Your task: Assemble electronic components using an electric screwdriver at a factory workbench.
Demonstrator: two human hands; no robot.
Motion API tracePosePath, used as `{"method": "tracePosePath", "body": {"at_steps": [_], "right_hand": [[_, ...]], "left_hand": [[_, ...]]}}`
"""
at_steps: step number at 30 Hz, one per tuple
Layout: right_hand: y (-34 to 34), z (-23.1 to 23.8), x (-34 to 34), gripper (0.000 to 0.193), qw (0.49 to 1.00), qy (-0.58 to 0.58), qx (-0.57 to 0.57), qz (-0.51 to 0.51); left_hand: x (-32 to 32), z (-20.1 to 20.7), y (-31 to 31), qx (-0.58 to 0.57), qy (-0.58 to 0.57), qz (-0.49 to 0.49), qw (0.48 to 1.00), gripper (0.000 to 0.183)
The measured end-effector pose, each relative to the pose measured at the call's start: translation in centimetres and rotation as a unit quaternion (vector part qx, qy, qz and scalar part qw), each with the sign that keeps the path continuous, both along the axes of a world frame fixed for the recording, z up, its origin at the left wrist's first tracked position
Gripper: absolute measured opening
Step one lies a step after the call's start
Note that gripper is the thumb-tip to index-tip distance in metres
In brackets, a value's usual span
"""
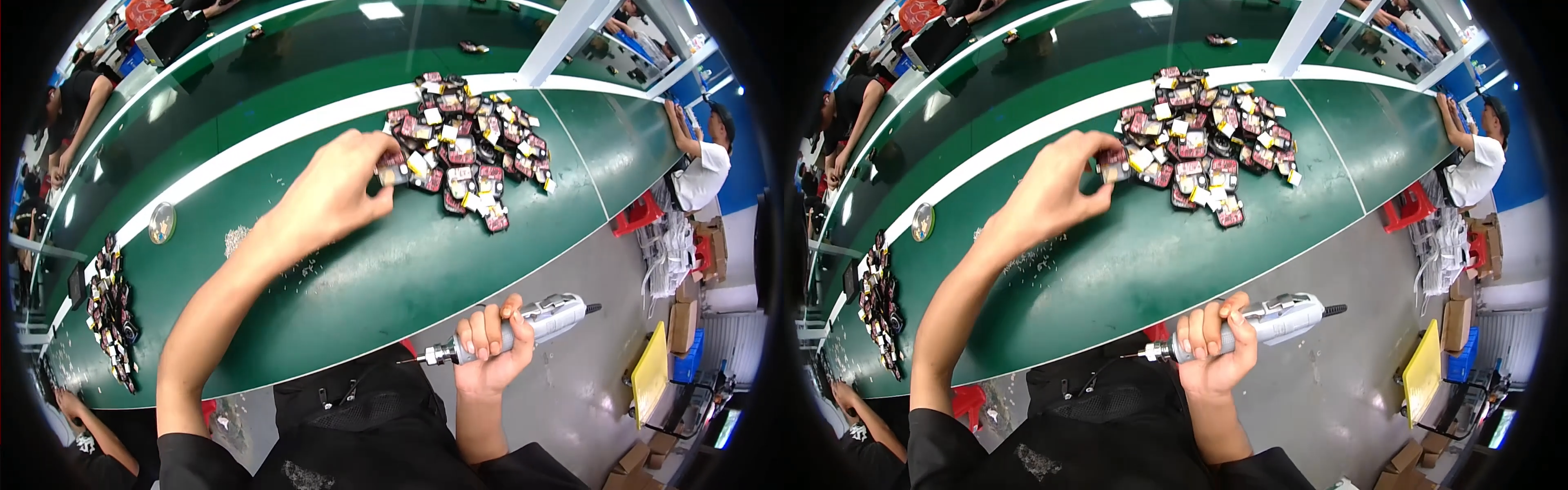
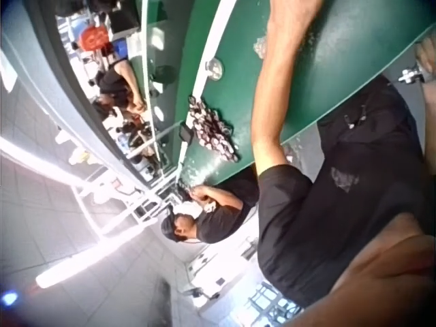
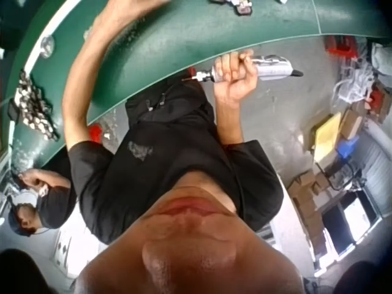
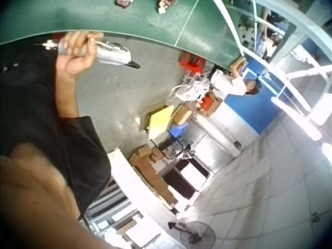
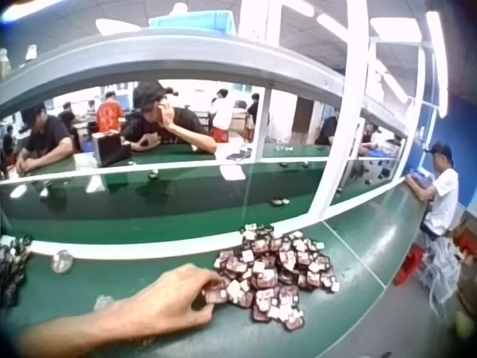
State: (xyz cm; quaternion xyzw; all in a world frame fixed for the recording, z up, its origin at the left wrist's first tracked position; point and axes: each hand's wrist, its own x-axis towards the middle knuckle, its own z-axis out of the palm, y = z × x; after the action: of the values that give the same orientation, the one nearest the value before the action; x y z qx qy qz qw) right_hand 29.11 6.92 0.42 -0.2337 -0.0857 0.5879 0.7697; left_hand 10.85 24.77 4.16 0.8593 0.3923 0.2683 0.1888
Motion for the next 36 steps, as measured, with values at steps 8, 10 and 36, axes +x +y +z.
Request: {"method": "tracePosePath", "body": {"at_steps": [8,10,36], "right_hand": [[-0.5,-0.9,-1.7,0.012,0.995,-0.019,0.004,0.094],[-0.6,-1.1,-2.5,0.012,0.994,-0.019,0.003,0.112],[5.6,3.3,2.5,0.023,0.939,-0.189,0.214,0.193]], "left_hand": [[-0.8,-2.5,-11.2,-0.047,-0.019,-0.091,0.995,0.043],[-0.6,-3.4,-11.1,-0.008,-0.026,-0.065,0.997,0.036],[-0.5,-3.9,-13.2,0.016,0.042,-0.088,0.995,0.042]]}}
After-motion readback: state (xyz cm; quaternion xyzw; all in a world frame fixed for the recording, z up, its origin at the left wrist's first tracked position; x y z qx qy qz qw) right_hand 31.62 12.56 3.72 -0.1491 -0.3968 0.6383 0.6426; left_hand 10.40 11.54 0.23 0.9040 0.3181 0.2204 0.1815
